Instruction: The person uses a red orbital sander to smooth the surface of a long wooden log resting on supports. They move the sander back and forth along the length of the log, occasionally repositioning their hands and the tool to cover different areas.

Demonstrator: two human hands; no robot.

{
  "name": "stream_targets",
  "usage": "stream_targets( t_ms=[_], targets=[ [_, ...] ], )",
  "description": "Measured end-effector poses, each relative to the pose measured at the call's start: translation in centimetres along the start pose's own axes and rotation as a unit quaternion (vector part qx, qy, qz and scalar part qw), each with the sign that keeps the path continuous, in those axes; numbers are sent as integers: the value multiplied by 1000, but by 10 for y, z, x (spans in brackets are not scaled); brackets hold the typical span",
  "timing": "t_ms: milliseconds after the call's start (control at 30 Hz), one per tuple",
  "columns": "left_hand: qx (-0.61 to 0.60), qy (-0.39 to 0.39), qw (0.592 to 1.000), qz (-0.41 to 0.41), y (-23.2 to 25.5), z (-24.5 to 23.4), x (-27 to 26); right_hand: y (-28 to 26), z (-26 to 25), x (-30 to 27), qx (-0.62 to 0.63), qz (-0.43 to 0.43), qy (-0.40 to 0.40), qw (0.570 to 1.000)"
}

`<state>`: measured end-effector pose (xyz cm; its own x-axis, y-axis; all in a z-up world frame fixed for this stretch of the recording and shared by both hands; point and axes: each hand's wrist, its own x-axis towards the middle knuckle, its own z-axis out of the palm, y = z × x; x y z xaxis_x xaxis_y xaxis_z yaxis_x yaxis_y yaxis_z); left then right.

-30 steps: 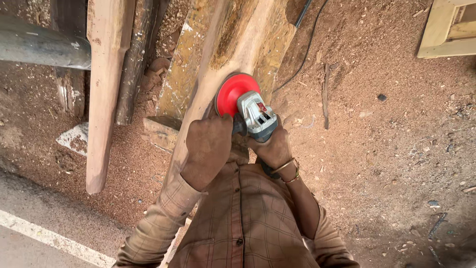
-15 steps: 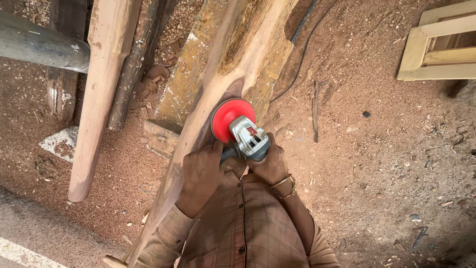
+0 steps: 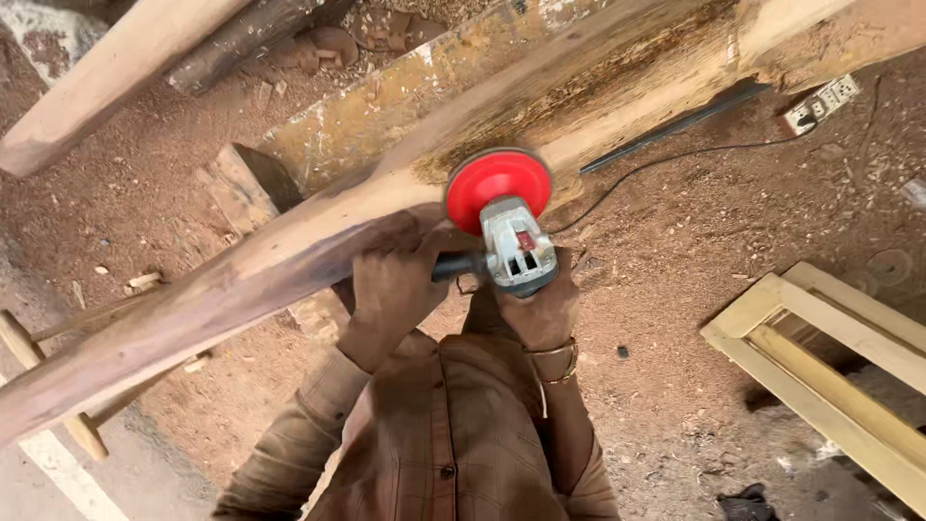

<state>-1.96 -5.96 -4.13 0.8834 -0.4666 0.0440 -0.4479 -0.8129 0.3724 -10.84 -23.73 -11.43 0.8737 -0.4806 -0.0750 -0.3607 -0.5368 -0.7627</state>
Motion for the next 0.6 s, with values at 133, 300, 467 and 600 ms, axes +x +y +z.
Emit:
stream_targets(
  t_ms=[133,300,467,600],
  targets=[
    [32,-81,996,20,63,29,64,15,-67,64,12,41,-14,999],
    [49,-96,991,85,112,57,138,37,-120,119,81,-4,25,996],
    [101,-2,986,134,133,72,199,50,-145,186,29,-29,24,999],
    [86,-24,990,111,135,64,209,40,-154,205,14,-68,0,998]
  ],
)
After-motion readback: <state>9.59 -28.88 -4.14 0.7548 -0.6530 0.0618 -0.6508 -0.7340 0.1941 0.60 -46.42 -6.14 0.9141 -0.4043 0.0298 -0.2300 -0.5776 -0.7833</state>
